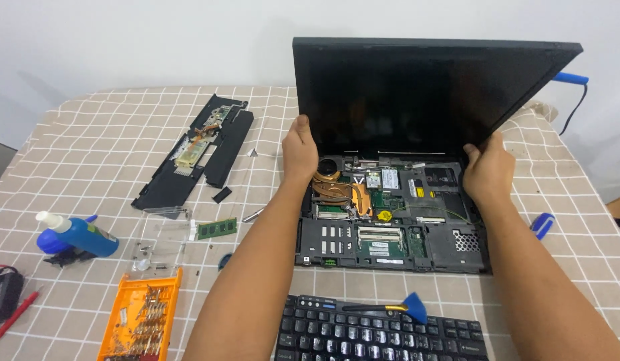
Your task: Disassembling a laptop keyboard and cleaning it using a small tool on a repair bench.
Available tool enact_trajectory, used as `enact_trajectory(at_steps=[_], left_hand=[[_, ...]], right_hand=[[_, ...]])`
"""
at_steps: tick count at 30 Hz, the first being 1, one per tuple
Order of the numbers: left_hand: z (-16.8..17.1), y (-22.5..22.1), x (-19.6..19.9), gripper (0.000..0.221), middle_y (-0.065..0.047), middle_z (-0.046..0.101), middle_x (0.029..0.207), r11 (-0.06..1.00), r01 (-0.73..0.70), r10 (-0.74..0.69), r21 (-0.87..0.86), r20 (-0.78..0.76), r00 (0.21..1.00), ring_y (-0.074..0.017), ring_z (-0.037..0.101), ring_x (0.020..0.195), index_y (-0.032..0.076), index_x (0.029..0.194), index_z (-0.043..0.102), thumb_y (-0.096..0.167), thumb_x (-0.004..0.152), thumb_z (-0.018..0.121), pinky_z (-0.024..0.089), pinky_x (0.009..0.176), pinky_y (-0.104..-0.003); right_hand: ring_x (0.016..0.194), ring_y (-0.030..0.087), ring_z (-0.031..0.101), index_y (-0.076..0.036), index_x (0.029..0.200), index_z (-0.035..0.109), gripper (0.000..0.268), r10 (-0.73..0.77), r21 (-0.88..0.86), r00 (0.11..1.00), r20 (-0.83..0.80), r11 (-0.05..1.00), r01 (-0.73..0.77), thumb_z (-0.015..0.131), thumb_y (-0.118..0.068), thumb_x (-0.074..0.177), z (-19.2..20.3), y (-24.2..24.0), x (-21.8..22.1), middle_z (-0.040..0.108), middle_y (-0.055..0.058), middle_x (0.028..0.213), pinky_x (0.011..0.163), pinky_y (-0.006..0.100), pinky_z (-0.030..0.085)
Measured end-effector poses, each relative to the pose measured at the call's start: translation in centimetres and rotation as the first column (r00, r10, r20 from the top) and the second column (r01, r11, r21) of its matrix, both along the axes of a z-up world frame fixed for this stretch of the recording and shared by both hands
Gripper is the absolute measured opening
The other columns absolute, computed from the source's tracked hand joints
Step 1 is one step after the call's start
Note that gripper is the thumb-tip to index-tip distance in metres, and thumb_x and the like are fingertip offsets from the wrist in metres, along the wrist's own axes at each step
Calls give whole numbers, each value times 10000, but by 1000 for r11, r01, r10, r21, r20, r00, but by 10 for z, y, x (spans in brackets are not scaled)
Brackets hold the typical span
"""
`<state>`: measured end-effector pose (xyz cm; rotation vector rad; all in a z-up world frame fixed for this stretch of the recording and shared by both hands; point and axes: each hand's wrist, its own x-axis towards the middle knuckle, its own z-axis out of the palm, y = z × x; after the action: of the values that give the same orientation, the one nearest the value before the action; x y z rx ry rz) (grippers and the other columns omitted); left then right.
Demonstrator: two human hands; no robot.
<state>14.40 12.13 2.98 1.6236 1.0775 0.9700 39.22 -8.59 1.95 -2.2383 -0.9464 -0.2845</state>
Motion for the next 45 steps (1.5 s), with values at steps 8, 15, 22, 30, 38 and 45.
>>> enact_trajectory(at_steps=[8,15,22,30,38,45], left_hand=[[-7,2,1,766,-220,536,1332,997,-12,11,70,17,1000,-373,487,1255,17,1362,482,615,978,195,359,1082,-482],[4,-3,-2,845,-204,541,1332,999,1,-1,41,-3,1000,-363,483,1262,37,1367,482,684,936,150,358,1088,-478],[14,-6,-1,839,-157,550,1341,1000,-20,21,18,-88,996,-339,484,1269,77,1367,490,682,928,110,345,1089,-480],[-15,18,-2,826,-189,518,1367,1000,11,-12,24,53,999,-368,464,1284,48,1378,475,702,939,223,333,1096,-491],[17,37,-54,531,-189,651,1146,903,400,-321,155,-373,870,-351,603,1117,16,1245,590,369,862,694,466,947,-486],[17,29,-57,295,-194,614,1220,868,473,-329,149,-540,774,-377,586,1115,45,1222,529,145,945,508,465,945,-464]], right_hand=[[901,443,657,-9,1094,537,210,-24,-7,989,148,1000,25,632,-176,1010,-26,3,21,695,199,941,763,537,483],[900,453,657,11,1101,541,222,-31,-32,990,134,999,36,613,-182,1020,-24,5,19,694,224,960,764,530,491],[921,460,648,24,1121,543,242,-28,-31,992,124,999,32,604,-190,1024,-23,6,19,681,241,994,773,539,485],[909,456,654,17,1100,537,240,-36,-27,991,130,999,40,605,-204,1034,-26,5,19,683,238,990,771,532,492],[927,467,641,16,1118,509,237,-26,-20,996,82,999,28,595,-187,1032,-21,2,14,683,231,1002,786,540,479],[900,553,541,50,1143,463,241,47,48,999,19,998,-48,549,-114,989,-11,-2,8,634,303,1029,731,573,395]])
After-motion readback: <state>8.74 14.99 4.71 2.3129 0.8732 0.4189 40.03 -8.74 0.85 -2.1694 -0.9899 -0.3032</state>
